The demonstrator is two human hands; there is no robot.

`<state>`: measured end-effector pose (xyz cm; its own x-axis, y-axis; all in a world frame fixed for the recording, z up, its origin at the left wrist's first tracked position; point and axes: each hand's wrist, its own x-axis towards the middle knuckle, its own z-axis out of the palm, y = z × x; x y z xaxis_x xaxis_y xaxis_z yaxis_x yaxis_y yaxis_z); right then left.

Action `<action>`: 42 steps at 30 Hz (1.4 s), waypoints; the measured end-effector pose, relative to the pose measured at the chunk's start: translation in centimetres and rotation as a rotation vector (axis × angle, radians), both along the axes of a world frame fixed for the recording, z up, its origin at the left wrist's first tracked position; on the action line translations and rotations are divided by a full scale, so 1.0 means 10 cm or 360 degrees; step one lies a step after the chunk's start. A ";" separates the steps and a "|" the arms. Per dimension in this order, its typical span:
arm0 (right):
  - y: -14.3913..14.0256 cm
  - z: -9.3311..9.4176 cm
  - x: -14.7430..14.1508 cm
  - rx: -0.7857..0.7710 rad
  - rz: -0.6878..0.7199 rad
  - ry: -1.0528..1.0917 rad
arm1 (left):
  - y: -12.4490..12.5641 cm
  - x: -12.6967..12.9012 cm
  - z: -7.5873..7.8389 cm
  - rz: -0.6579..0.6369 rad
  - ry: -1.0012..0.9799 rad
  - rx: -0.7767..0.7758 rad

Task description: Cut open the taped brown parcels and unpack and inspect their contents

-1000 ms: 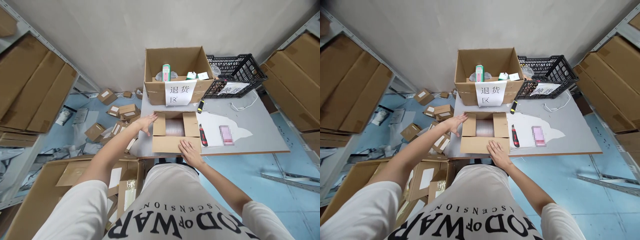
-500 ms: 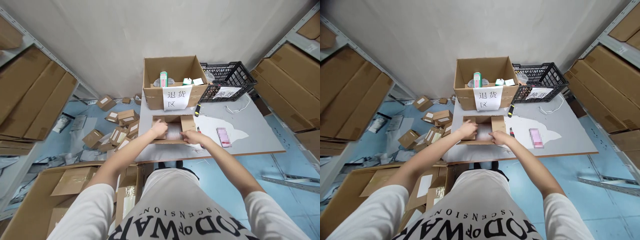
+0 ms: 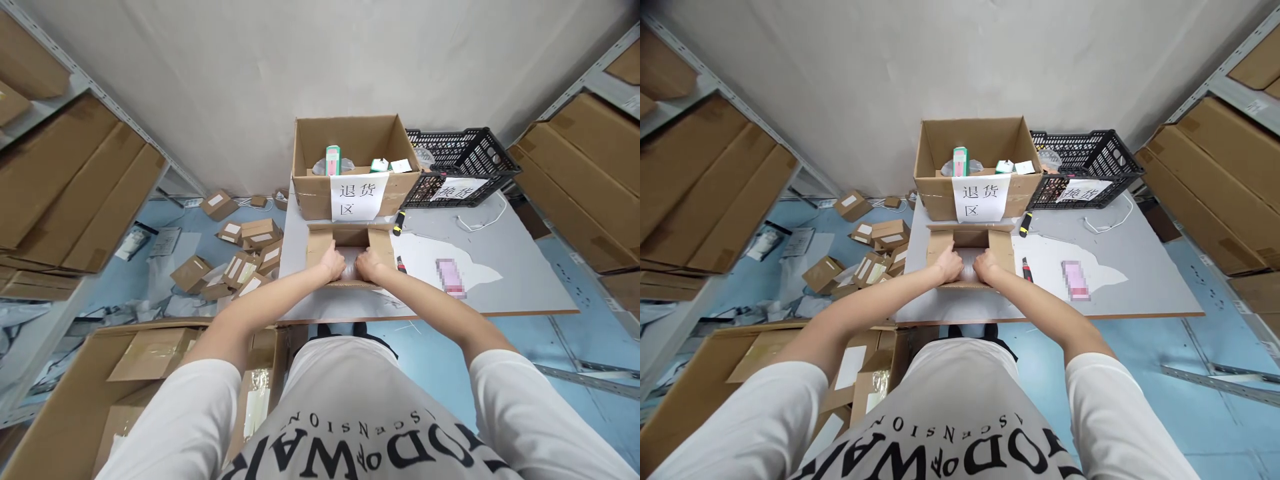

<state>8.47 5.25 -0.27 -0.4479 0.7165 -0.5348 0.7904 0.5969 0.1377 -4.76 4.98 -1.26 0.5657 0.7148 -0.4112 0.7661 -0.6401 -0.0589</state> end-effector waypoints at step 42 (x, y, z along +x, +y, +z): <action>0.11 0.07 0.79 -0.0153 -0.0600 0.0377 | -0.71 -0.75 -0.03 0.0675 -0.0424 0.0252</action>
